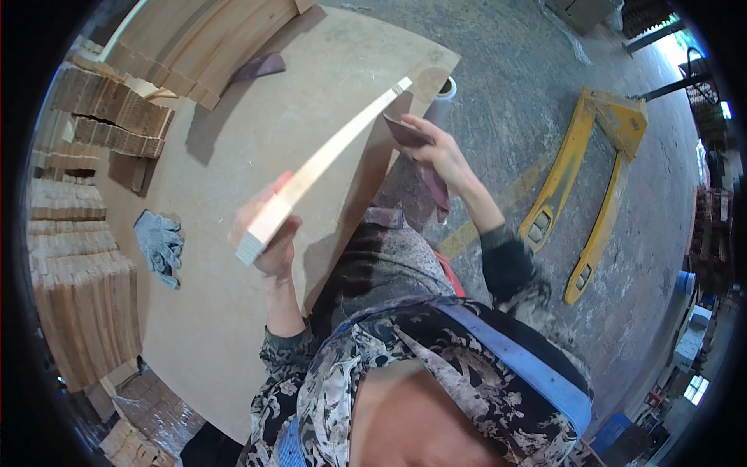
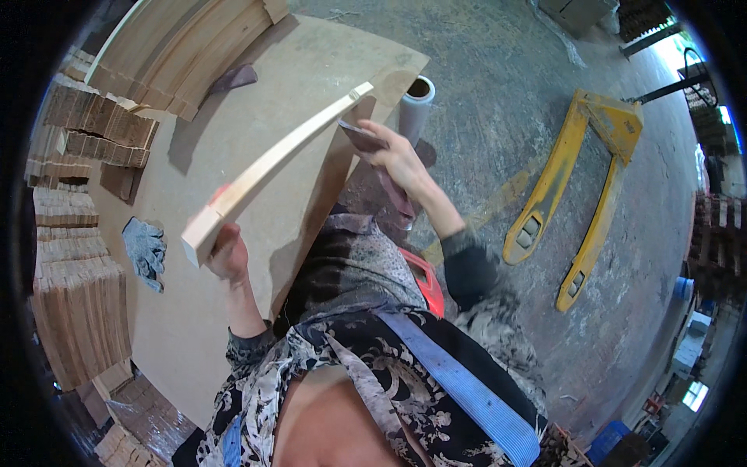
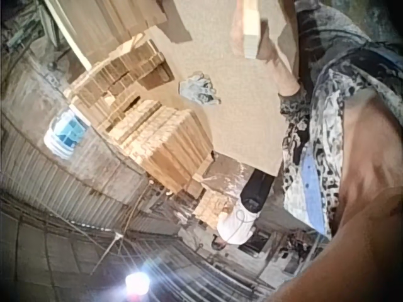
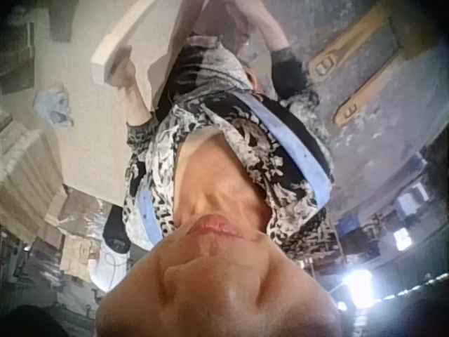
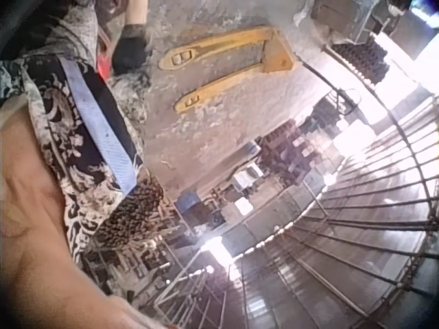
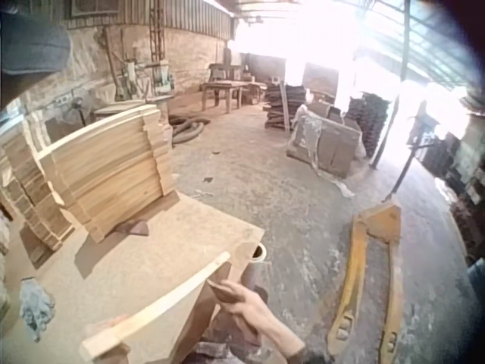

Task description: Manually sanding a curved wooden component with a piece of sandpaper at a workbench.

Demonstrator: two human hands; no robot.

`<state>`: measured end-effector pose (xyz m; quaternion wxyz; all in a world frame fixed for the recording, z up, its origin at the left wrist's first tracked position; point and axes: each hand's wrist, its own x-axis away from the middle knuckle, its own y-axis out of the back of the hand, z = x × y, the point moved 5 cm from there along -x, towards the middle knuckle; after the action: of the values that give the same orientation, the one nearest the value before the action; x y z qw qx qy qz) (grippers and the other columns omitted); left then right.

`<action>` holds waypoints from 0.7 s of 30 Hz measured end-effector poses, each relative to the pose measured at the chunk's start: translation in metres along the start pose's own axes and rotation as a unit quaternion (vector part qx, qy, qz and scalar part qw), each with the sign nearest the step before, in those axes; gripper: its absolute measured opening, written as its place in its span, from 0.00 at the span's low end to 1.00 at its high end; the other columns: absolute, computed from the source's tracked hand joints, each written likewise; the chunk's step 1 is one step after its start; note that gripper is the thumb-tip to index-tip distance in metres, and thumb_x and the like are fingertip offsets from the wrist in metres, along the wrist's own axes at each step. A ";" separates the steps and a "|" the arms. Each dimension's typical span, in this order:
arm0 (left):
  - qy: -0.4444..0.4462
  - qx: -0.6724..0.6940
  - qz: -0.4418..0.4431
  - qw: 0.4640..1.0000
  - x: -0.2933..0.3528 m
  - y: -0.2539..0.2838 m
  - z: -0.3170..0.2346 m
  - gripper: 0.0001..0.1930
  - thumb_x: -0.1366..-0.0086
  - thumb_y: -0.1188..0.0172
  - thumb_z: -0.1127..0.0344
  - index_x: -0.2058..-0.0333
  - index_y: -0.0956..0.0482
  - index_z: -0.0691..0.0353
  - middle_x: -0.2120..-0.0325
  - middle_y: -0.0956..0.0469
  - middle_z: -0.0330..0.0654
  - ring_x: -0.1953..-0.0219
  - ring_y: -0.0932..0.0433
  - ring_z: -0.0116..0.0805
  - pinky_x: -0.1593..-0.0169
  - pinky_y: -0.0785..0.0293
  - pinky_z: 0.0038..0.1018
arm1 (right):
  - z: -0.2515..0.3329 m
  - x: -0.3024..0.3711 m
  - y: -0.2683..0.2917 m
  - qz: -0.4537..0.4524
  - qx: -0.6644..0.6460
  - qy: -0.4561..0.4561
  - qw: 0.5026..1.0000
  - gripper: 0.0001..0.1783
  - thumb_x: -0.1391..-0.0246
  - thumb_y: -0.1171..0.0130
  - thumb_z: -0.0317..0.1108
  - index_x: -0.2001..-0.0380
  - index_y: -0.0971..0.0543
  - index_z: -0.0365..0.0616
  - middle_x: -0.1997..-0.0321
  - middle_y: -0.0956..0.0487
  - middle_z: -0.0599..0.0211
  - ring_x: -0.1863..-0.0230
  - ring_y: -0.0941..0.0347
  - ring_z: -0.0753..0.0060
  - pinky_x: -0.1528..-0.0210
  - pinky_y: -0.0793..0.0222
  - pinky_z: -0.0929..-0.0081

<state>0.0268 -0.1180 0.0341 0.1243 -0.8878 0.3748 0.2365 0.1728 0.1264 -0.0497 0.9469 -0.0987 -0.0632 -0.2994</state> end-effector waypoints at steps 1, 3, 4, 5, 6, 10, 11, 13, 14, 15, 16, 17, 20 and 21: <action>0.000 -0.018 0.038 0.999 0.005 0.000 -0.003 0.23 0.53 0.32 0.68 0.57 0.30 0.60 0.53 0.28 0.57 0.47 0.32 0.55 0.42 0.42 0.47 | 0.004 0.000 0.001 0.004 -0.002 -0.001 1.000 0.34 0.62 0.55 0.16 0.44 0.36 0.33 0.44 0.31 0.59 0.44 0.36 0.70 0.42 0.45 0.78; 0.007 -0.008 0.032 0.999 0.011 0.001 -0.002 0.22 0.53 0.32 0.69 0.59 0.30 0.60 0.52 0.29 0.55 0.45 0.34 0.54 0.41 0.42 0.47 | 0.027 -0.002 0.015 -0.132 0.003 0.127 0.983 0.33 0.61 0.55 0.17 0.44 0.35 0.35 0.49 0.28 0.60 0.48 0.32 0.69 0.46 0.38 0.77; 0.002 0.023 0.010 1.000 0.015 0.004 -0.002 0.23 0.53 0.32 0.69 0.58 0.29 0.61 0.51 0.29 0.53 0.45 0.34 0.52 0.41 0.43 0.45 | 0.033 -0.005 0.011 -0.127 0.014 0.063 0.990 0.32 0.59 0.56 0.18 0.45 0.33 0.42 0.54 0.24 0.57 0.55 0.26 0.65 0.53 0.33 0.73; -0.008 0.057 -0.009 0.998 0.014 0.003 0.002 0.23 0.53 0.32 0.69 0.57 0.29 0.62 0.51 0.29 0.52 0.44 0.35 0.51 0.40 0.43 0.44 | 0.028 -0.016 0.010 -0.130 0.012 0.064 0.989 0.32 0.59 0.56 0.18 0.45 0.33 0.42 0.54 0.24 0.57 0.55 0.26 0.65 0.53 0.33 0.73; -0.009 0.057 -0.006 0.998 0.016 0.000 0.006 0.23 0.53 0.32 0.69 0.57 0.29 0.62 0.51 0.29 0.52 0.44 0.35 0.51 0.40 0.43 0.44 | 0.025 -0.027 0.002 -0.126 0.128 0.130 0.975 0.31 0.58 0.55 0.19 0.45 0.32 0.46 0.55 0.23 0.55 0.58 0.25 0.62 0.55 0.32 0.71; 0.092 0.159 -0.256 0.949 0.025 0.034 0.034 0.30 0.52 0.31 0.65 0.50 0.32 0.62 0.50 0.29 0.46 0.46 0.32 0.40 0.42 0.35 0.36 | 0.029 -0.028 -0.026 -0.085 0.273 0.254 0.924 0.30 0.58 0.54 0.18 0.49 0.29 0.53 0.52 0.25 0.56 0.55 0.27 0.53 0.53 0.31 0.65; 0.118 0.197 -0.303 0.925 0.034 0.054 0.042 0.30 0.52 0.31 0.65 0.49 0.32 0.61 0.52 0.28 0.44 0.47 0.31 0.37 0.43 0.34 0.35 | 0.028 -0.028 -0.032 -0.043 0.245 0.259 0.933 0.30 0.58 0.55 0.18 0.49 0.29 0.53 0.52 0.25 0.58 0.55 0.27 0.54 0.52 0.31 0.65; 0.137 0.231 -0.326 0.907 0.042 0.076 0.061 0.29 0.51 0.31 0.64 0.49 0.32 0.61 0.52 0.28 0.43 0.48 0.30 0.35 0.44 0.32 0.34 | 0.040 -0.027 -0.035 -0.051 0.302 0.283 0.909 0.30 0.58 0.55 0.17 0.49 0.28 0.53 0.49 0.26 0.59 0.53 0.27 0.59 0.52 0.31 0.69; 0.157 0.267 -0.345 0.886 0.045 0.083 0.071 0.29 0.49 0.32 0.64 0.49 0.32 0.60 0.53 0.27 0.42 0.49 0.29 0.34 0.45 0.31 0.33 | 0.047 -0.025 -0.036 -0.062 0.359 0.305 0.880 0.31 0.58 0.55 0.16 0.48 0.28 0.52 0.47 0.27 0.59 0.52 0.28 0.64 0.52 0.31 0.73; 0.159 0.266 -0.343 0.887 0.047 0.087 0.077 0.29 0.49 0.32 0.64 0.49 0.32 0.60 0.53 0.27 0.42 0.49 0.29 0.34 0.45 0.31 0.33 | 0.047 -0.028 -0.039 -0.064 0.358 0.304 0.881 0.31 0.58 0.55 0.16 0.48 0.28 0.52 0.47 0.27 0.59 0.52 0.28 0.64 0.52 0.31 0.73; 0.157 0.283 -0.349 0.879 0.048 0.089 0.082 0.28 0.48 0.33 0.64 0.49 0.32 0.60 0.53 0.27 0.41 0.49 0.29 0.34 0.45 0.30 0.33 | 0.043 -0.035 -0.044 -0.068 0.467 0.256 0.844 0.31 0.57 0.55 0.18 0.47 0.29 0.54 0.48 0.27 0.61 0.53 0.27 0.61 0.55 0.30 0.69; 0.155 0.299 -0.356 0.872 0.048 0.091 0.086 0.27 0.48 0.33 0.65 0.49 0.32 0.61 0.53 0.27 0.41 0.50 0.29 0.35 0.46 0.29 0.32 | 0.038 -0.043 -0.045 -0.071 0.569 0.203 0.793 0.30 0.56 0.54 0.20 0.47 0.30 0.55 0.49 0.26 0.62 0.55 0.27 0.59 0.57 0.29 0.66; 0.190 0.296 -0.371 0.860 0.046 0.092 0.097 0.24 0.45 0.36 0.67 0.50 0.32 0.61 0.54 0.26 0.42 0.51 0.28 0.35 0.45 0.29 0.34 | 0.018 -0.061 -0.008 -0.097 0.562 0.108 0.814 0.27 0.56 0.52 0.25 0.49 0.30 0.55 0.54 0.24 0.64 0.60 0.25 0.55 0.64 0.28 0.60; 0.188 0.294 -0.374 0.859 0.045 0.094 0.097 0.24 0.45 0.36 0.67 0.50 0.32 0.61 0.54 0.26 0.42 0.51 0.28 0.35 0.45 0.29 0.34 | 0.011 -0.061 -0.006 -0.093 0.562 0.109 0.815 0.27 0.56 0.52 0.25 0.49 0.30 0.55 0.54 0.24 0.64 0.60 0.25 0.55 0.64 0.28 0.60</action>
<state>-0.0456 -0.1717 -0.0759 0.3860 -0.9108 0.0830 -0.1207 0.1194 0.1577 -0.0493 0.8058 0.4902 -0.1260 -0.3074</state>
